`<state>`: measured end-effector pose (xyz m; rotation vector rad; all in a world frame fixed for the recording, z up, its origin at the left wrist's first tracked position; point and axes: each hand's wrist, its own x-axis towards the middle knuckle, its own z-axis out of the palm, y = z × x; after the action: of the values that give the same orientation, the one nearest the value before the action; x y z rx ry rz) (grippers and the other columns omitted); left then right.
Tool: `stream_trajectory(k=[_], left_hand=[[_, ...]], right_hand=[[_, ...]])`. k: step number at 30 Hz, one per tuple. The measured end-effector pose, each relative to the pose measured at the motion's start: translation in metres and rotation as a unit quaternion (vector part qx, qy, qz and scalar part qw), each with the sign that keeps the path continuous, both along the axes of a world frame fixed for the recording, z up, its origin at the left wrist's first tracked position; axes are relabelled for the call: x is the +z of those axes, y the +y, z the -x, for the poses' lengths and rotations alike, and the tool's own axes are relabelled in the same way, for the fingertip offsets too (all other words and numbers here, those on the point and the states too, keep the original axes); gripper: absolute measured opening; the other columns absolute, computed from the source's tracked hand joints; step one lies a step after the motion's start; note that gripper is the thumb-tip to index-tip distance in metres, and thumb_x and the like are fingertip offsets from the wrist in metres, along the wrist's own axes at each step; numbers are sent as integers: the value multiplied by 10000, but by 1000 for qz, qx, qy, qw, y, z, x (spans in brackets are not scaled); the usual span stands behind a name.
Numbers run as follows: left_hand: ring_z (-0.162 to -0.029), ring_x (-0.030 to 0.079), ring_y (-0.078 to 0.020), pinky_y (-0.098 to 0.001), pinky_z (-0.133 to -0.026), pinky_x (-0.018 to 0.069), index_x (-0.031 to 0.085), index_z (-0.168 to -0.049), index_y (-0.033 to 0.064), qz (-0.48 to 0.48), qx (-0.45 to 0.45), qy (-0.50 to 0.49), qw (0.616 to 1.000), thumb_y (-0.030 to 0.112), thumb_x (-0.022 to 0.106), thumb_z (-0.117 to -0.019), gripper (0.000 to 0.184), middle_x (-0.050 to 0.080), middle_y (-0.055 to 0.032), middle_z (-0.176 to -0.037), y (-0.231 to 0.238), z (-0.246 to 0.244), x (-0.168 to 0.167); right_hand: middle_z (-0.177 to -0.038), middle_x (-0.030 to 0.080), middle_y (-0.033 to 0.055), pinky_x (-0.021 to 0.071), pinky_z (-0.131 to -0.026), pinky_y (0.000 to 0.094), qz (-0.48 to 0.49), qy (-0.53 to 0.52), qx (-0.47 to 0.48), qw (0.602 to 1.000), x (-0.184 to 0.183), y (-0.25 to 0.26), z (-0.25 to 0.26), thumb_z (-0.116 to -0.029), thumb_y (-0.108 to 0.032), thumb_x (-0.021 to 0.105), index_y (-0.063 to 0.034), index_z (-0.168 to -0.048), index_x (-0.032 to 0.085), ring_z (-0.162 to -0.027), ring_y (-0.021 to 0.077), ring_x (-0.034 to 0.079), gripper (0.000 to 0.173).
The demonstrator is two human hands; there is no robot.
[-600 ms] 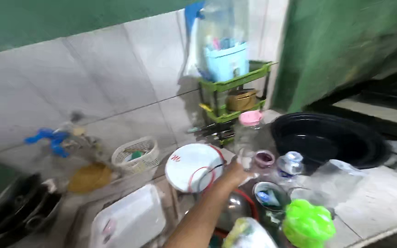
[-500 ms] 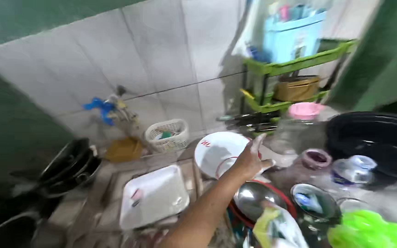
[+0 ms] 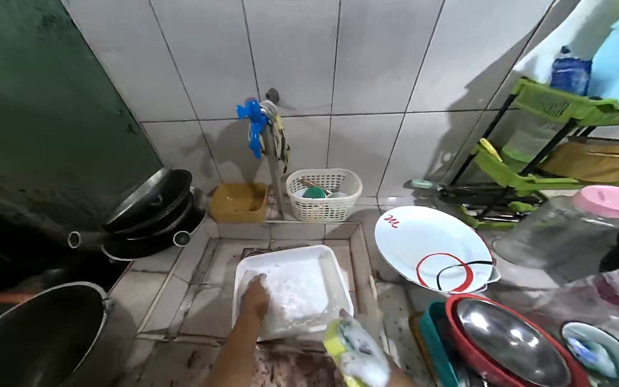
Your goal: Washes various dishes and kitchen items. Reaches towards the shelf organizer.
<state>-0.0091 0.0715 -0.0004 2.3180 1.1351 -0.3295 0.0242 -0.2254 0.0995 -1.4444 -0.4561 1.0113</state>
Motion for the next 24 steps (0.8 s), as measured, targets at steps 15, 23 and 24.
stream_trajectory(k=[15, 23, 24], left_hand=[[-1020, 672, -167, -351, -947, 542, 620, -1252, -71, 226, 18, -421, 878, 58, 539, -1016, 281, 694, -172, -1116, -93, 18, 86], [-943, 680, -101, -268, -875, 562, 645, -1204, -94, 252, -25, -473, 844, -40, 606, -923, 289, 710, -133, -1057, -98, 36, 90], [-917, 665, -81, -258, -845, 561, 596, -1229, -108, 301, 27, -499, 812, -44, 508, -963, 287, 691, -115, -1035, -100, 39, 89]], right_hand=[[-1227, 696, 175, 516, -1007, 539, 204, -449, -105, 864, 4, 121, -13, -1017, -376, 529, -63, -1272, 678, -1183, 324, 654, 430], [-1158, 709, 181, 524, -1001, 454, 129, -287, -220, 923, 14, 117, -11, -1023, -258, 572, 17, -1234, 679, -1112, 264, 670, 363], [-1164, 720, 176, 519, -1017, 495, 118, -393, -238, 881, 6, 121, 4, -963, -318, 637, -12, -1178, 721, -1146, 290, 669, 383]])
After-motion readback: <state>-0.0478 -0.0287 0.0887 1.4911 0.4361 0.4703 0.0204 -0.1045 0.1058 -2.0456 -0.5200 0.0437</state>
